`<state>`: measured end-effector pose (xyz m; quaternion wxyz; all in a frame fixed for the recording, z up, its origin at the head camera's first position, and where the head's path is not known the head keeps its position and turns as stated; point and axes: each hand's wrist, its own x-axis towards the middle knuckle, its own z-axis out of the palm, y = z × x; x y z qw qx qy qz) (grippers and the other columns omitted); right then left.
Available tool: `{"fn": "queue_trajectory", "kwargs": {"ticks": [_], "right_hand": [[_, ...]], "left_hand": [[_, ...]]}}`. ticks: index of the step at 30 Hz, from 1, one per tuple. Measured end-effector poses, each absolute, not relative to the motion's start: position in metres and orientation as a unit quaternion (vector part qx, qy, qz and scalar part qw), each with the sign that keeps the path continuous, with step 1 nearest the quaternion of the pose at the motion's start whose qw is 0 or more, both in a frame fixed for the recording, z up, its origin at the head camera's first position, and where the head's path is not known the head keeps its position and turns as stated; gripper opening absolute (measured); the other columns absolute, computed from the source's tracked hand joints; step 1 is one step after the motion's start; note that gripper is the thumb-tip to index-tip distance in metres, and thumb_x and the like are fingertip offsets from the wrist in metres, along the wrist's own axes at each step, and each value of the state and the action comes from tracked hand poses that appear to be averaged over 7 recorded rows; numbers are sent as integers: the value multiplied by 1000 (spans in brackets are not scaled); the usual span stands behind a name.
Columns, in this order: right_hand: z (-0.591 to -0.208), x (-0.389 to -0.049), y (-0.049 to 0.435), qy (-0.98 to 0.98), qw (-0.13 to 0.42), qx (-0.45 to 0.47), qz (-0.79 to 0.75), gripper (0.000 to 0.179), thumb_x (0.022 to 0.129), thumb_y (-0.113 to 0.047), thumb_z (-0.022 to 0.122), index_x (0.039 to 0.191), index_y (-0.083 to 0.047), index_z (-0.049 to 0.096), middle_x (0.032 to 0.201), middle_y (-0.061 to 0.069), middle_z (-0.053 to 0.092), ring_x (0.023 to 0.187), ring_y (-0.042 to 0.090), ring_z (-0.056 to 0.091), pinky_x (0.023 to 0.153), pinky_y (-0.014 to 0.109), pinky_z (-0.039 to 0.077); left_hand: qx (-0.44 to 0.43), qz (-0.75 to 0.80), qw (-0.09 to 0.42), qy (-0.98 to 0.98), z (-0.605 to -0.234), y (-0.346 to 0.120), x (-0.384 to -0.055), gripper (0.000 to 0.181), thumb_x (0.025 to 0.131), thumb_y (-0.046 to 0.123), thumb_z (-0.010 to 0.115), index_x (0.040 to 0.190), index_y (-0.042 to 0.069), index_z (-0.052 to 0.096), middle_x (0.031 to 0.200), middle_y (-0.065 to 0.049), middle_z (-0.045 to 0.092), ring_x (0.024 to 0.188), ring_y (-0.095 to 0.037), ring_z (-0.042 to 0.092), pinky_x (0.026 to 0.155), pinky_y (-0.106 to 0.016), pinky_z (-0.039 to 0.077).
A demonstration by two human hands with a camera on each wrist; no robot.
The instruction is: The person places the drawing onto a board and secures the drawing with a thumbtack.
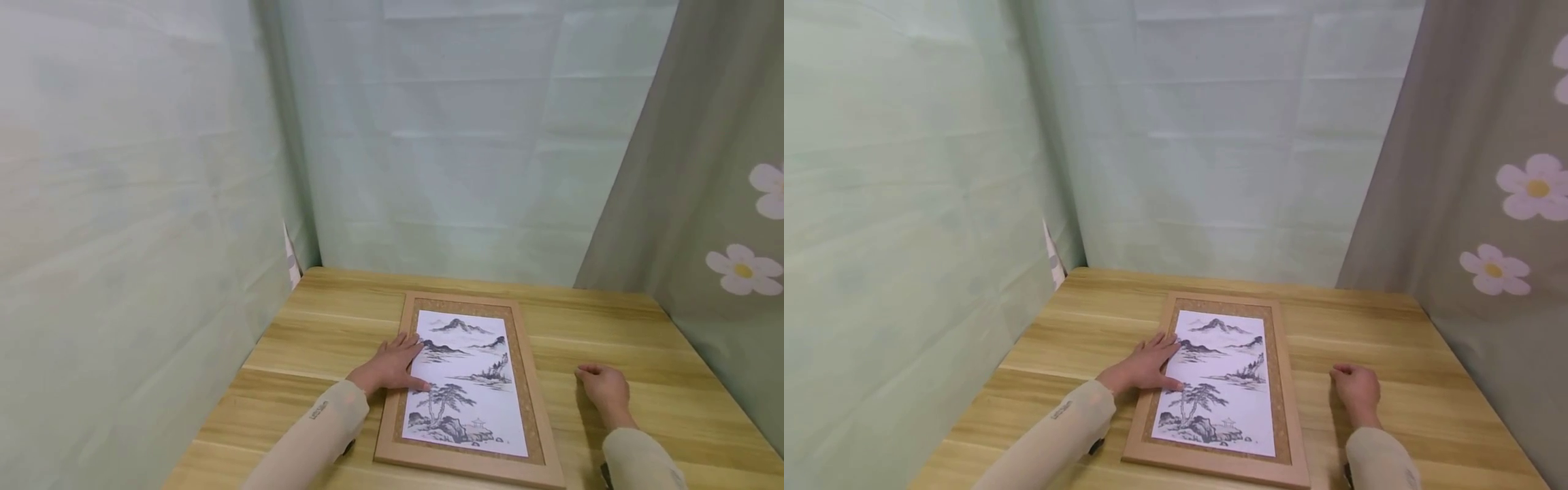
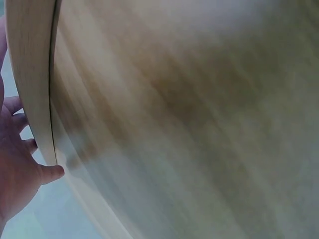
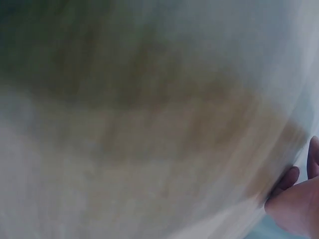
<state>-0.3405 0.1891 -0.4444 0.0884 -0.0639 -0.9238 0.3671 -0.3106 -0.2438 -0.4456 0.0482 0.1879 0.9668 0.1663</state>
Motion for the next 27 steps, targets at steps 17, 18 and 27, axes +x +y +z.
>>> {"fn": "queue_trajectory", "kwargs": {"ticks": [17, 18, 27], "right_hand": [[-427, -347, 176, -907, 68, -49, 412, 39, 100, -21, 55, 122, 10, 62, 119, 28, 63, 107, 43, 57, 83, 47, 46], [-426, -348, 174, -906, 73, -50, 414, 38, 100, -21, 55, 121, 9, 63, 117, 28, 64, 106, 42, 58, 82, 46, 46], [-419, -355, 164, -895, 84, -61, 433, 35, 100, -22, 58, 119, 7, 66, 103, 21, 69, 91, 32, 64, 67, 31, 46]], "left_hand": [[188, 172, 48, 966, -448, -243, -313, 99, 82, 67, 67, 157, 15, 31, 165, -6, 18, 151, -30, 4, 114, -64, 14], [188, 172, 48, 966, -448, -243, -313, 99, 82, 67, 67, 157, 15, 30, 165, -6, 17, 152, -30, 4, 114, -64, 14], [187, 169, 50, 966, -448, -244, -314, 99, 81, 69, 66, 157, 15, 31, 165, -5, 17, 152, -29, 4, 114, -64, 15]]}}
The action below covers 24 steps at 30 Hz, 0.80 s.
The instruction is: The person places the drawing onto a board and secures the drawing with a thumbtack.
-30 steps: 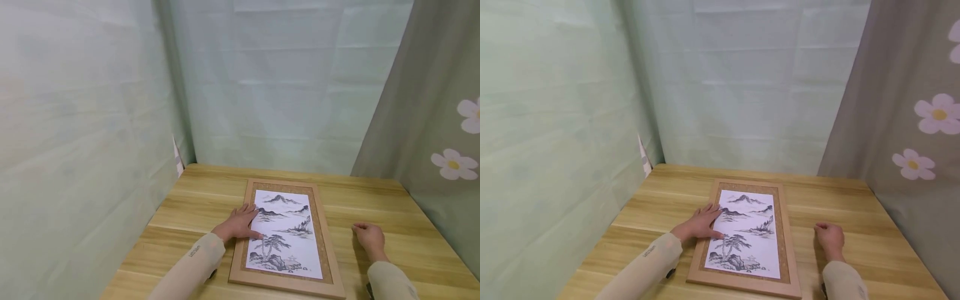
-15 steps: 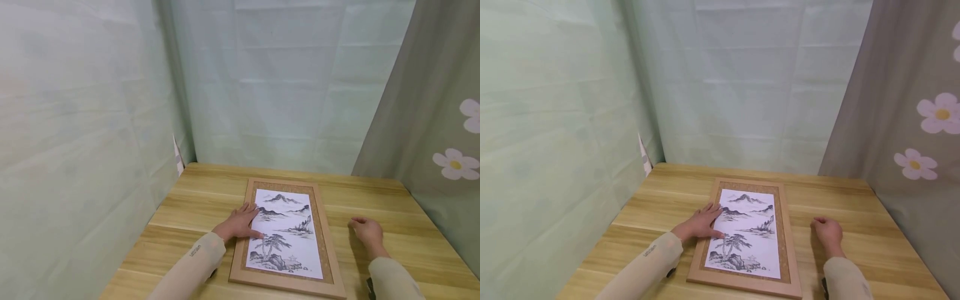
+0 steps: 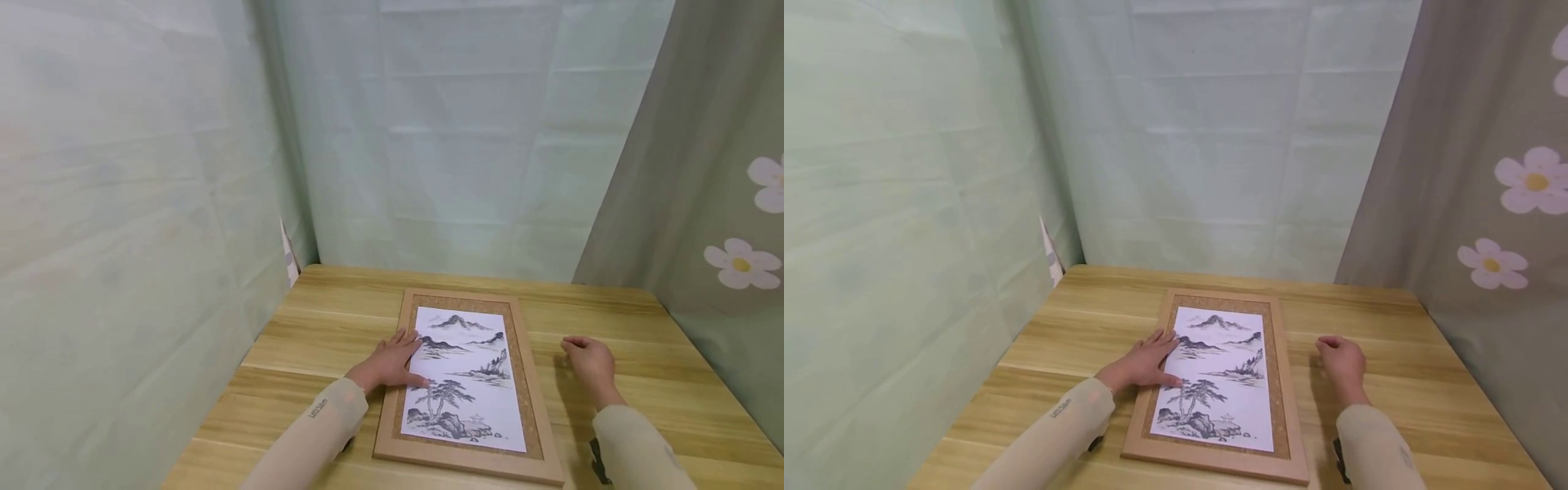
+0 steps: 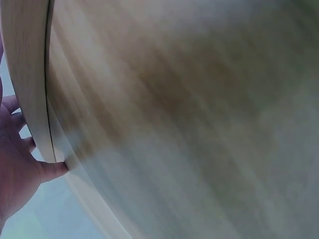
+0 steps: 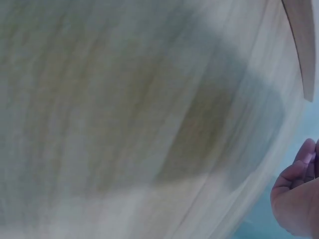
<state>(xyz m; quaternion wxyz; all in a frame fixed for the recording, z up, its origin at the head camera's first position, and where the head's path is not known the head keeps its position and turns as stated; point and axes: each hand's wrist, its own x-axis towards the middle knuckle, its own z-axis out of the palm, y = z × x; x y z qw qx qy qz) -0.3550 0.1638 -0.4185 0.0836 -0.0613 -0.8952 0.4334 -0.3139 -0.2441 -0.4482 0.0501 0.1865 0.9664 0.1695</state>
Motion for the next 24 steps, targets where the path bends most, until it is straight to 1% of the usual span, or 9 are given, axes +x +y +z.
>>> {"fn": "queue_trajectory", "kwargs": {"ticks": [5, 9, 12, 16, 20, 24], "right_hand": [[-414, -358, 159, -886, 72, -49, 455, 36, 101, -21, 56, 124, 6, 62, 110, 23, 66, 90, 30, 66, 65, 29, 50], [-410, -358, 152, -877, 69, -40, 474, 37, 101, -21, 56, 128, 6, 61, 114, 21, 64, 87, 24, 68, 69, 32, 53], [-407, -359, 146, -873, 65, -38, 483, 38, 102, -22, 56, 130, 4, 61, 116, 20, 64, 86, 20, 68, 73, 34, 53], [-404, -361, 138, -869, 62, -34, 491, 39, 102, -22, 55, 132, 2, 61, 121, 21, 63, 82, 14, 69, 71, 30, 51], [-400, -364, 129, -859, 67, -35, 507, 37, 101, -18, 56, 129, 5, 61, 119, 22, 65, 74, 7, 67, 67, 26, 52], [-397, -368, 120, -853, 62, -37, 517, 37, 100, -15, 57, 130, 7, 60, 116, 22, 66, 71, 4, 64, 70, 29, 55]], "left_hand": [[184, 175, 53, 966, -446, -244, -313, 100, 81, 69, 66, 157, 16, 31, 165, -5, 17, 152, -29, 3, 114, -64, 14], [182, 175, 54, 966, -446, -244, -313, 100, 81, 70, 66, 158, 16, 30, 165, -4, 16, 152, -29, 3, 114, -64, 14], [182, 171, 53, 967, -447, -244, -313, 100, 81, 70, 65, 158, 17, 30, 165, -4, 16, 152, -28, 3, 114, -64, 14], [182, 173, 54, 966, -446, -243, -313, 100, 81, 69, 66, 158, 16, 30, 165, -4, 16, 152, -28, 3, 114, -64, 14], [183, 175, 55, 966, -445, -243, -312, 99, 82, 67, 67, 157, 15, 30, 165, -5, 17, 152, -29, 3, 114, -64, 14], [185, 169, 54, 966, -445, -243, -312, 98, 82, 68, 66, 157, 16, 30, 165, -5, 16, 152, -29, 3, 114, -63, 15]]}}
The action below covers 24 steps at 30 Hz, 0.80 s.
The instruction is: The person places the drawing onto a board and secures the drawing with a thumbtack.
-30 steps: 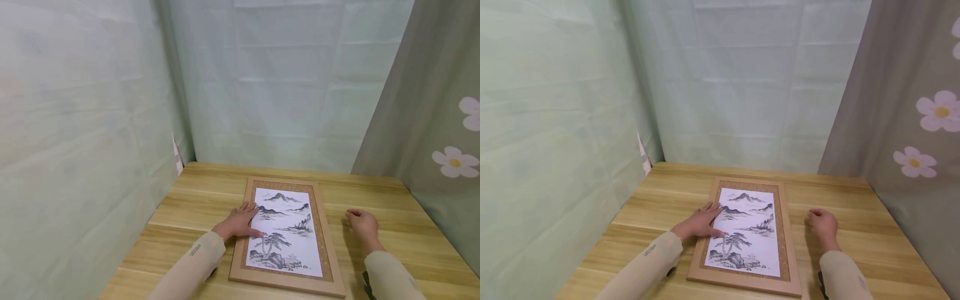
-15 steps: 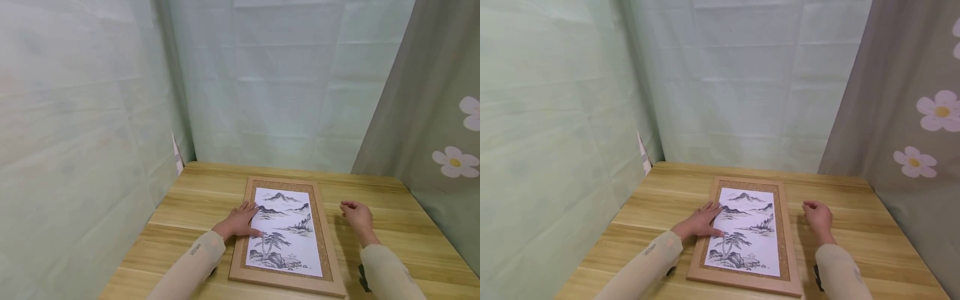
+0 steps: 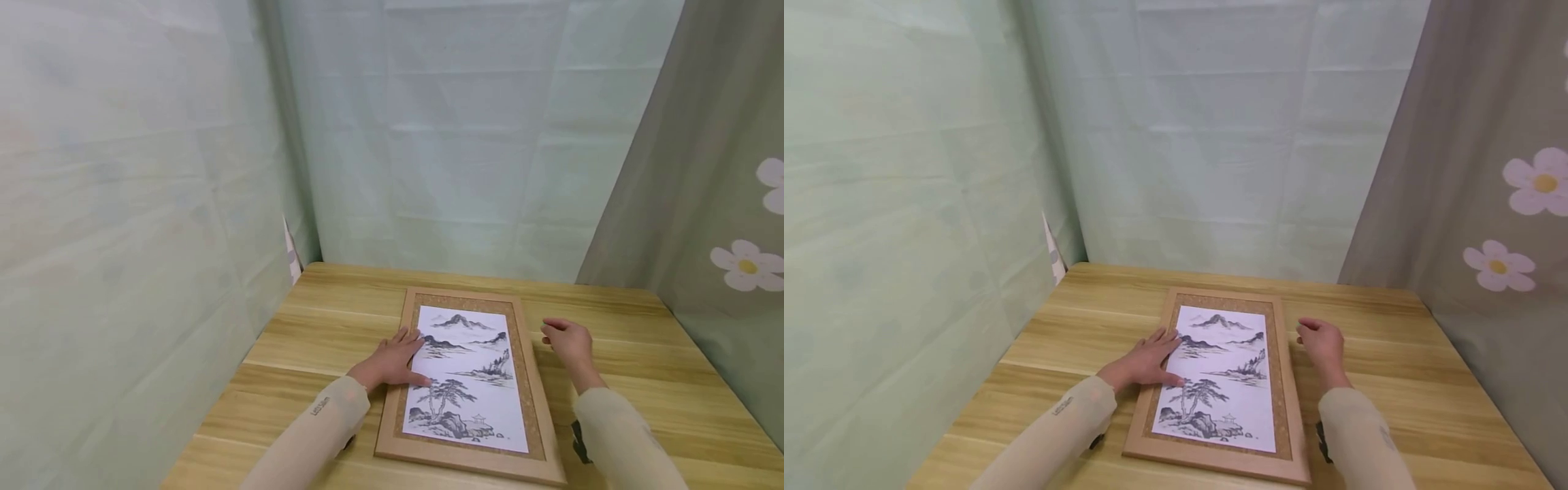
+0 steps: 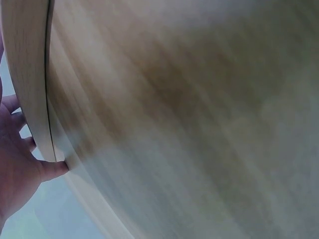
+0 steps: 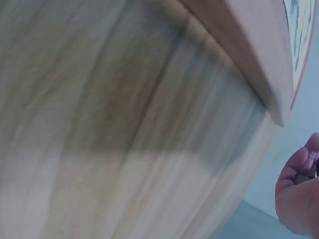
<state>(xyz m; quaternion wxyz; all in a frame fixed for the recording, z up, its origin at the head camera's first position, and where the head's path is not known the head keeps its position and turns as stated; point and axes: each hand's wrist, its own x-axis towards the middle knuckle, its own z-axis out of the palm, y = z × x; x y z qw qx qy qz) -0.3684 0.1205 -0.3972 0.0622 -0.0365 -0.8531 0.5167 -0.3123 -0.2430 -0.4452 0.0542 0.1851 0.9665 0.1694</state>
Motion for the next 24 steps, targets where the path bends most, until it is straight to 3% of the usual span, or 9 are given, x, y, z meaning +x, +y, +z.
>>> {"fn": "queue_trajectory", "kwargs": {"ticks": [10, 15, 21, 24], "right_hand": [[-394, -376, 103, -851, 52, -25, 522, 36, 101, -17, 57, 129, 5, 60, 119, 21, 63, 83, 16, 65, 82, 40, 54], [-393, -382, 94, -851, 54, -21, 522, 35, 100, -16, 59, 127, 6, 62, 112, 20, 66, 78, 13, 64, 78, 38, 54], [-392, -391, 83, -849, 50, -17, 526, 33, 99, -13, 60, 125, 6, 64, 112, 23, 67, 91, 29, 67, 71, 32, 54], [-393, -394, 76, -846, 49, -18, 531, 32, 99, -10, 59, 125, 7, 64, 114, 24, 66, 93, 29, 66, 72, 30, 54]], "left_hand": [[183, 166, 54, 967, -446, -242, -312, 98, 82, 68, 66, 157, 17, 30, 165, -4, 16, 152, -28, 3, 114, -63, 15], [180, 167, 56, 968, -447, -242, -313, 99, 82, 69, 66, 158, 18, 29, 165, -2, 15, 152, -27, 1, 115, -62, 13], [178, 172, 58, 967, -447, -242, -313, 99, 82, 68, 66, 158, 18, 29, 165, -2, 15, 152, -27, 2, 115, -61, 13], [178, 169, 57, 968, -448, -242, -314, 100, 81, 69, 66, 158, 18, 29, 165, -2, 15, 152, -27, 2, 115, -62, 13]]}}
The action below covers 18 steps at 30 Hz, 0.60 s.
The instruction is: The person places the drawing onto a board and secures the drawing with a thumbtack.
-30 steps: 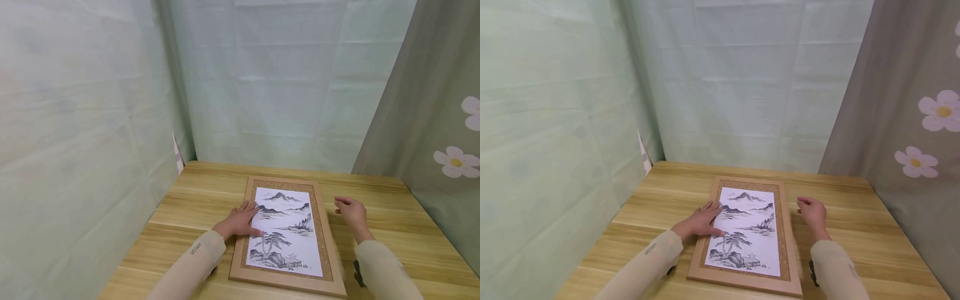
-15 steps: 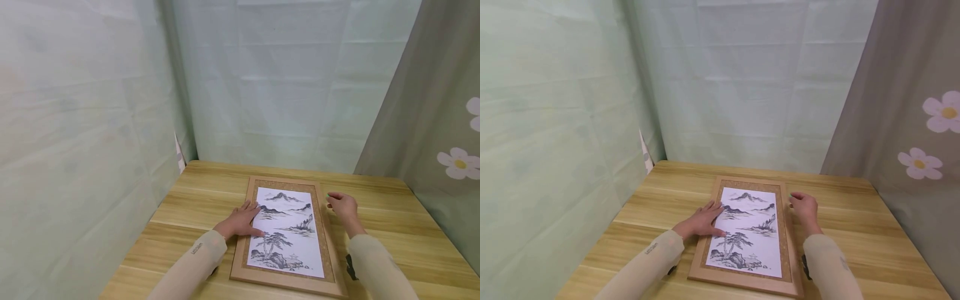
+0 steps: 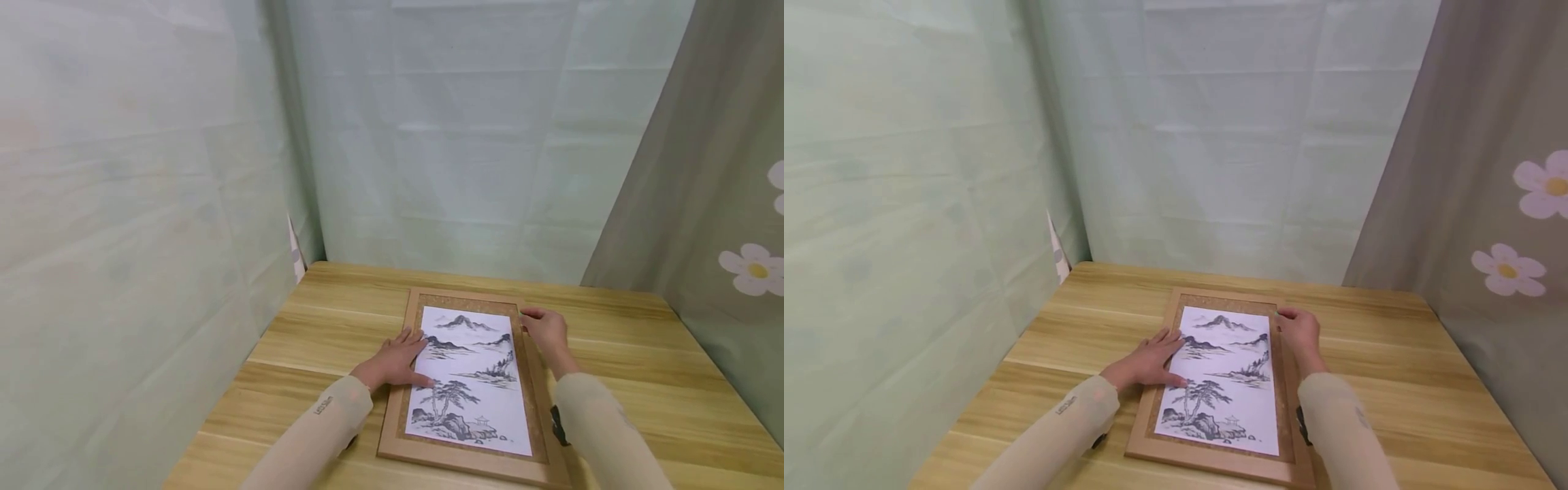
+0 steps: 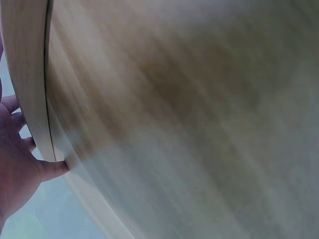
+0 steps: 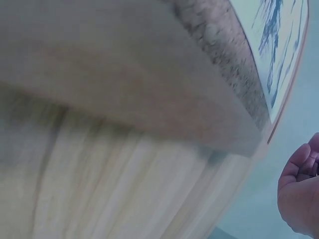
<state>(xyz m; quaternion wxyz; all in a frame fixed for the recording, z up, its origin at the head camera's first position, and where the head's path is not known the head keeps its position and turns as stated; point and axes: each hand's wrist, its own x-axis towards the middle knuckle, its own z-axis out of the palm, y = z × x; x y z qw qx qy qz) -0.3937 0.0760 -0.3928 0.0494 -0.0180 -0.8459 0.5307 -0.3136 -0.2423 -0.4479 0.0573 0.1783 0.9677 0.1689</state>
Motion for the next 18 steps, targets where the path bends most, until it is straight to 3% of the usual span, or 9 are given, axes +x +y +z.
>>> {"fn": "queue_trajectory", "kwargs": {"ticks": [4, 11, 18], "right_hand": [[-392, -396, 68, -840, 48, -15, 540, 31, 99, -8, 58, 125, 8, 63, 114, 24, 66, 90, 24, 65, 71, 28, 53], [-394, -406, 56, -835, 58, 2, 547, 29, 95, -7, 62, 118, 10, 66, 100, 19, 71, 69, 6, 62, 67, 26, 54], [-399, -416, 43, -845, 54, 14, 532, 27, 95, -9, 63, 117, 6, 68, 100, 16, 70, 73, 11, 64, 67, 27, 52]], "left_hand": [[176, 163, 57, 969, -449, -243, -314, 100, 81, 70, 65, 158, 19, 28, 166, -1, 14, 152, -26, 1, 115, -61, 14], [178, 168, 56, 968, -447, -243, -314, 100, 81, 70, 66, 158, 19, 28, 165, -2, 14, 152, -26, 1, 115, -61, 14], [180, 165, 54, 968, -446, -242, -313, 100, 81, 70, 66, 158, 18, 29, 165, -2, 15, 152, -27, 2, 115, -62, 14]]}}
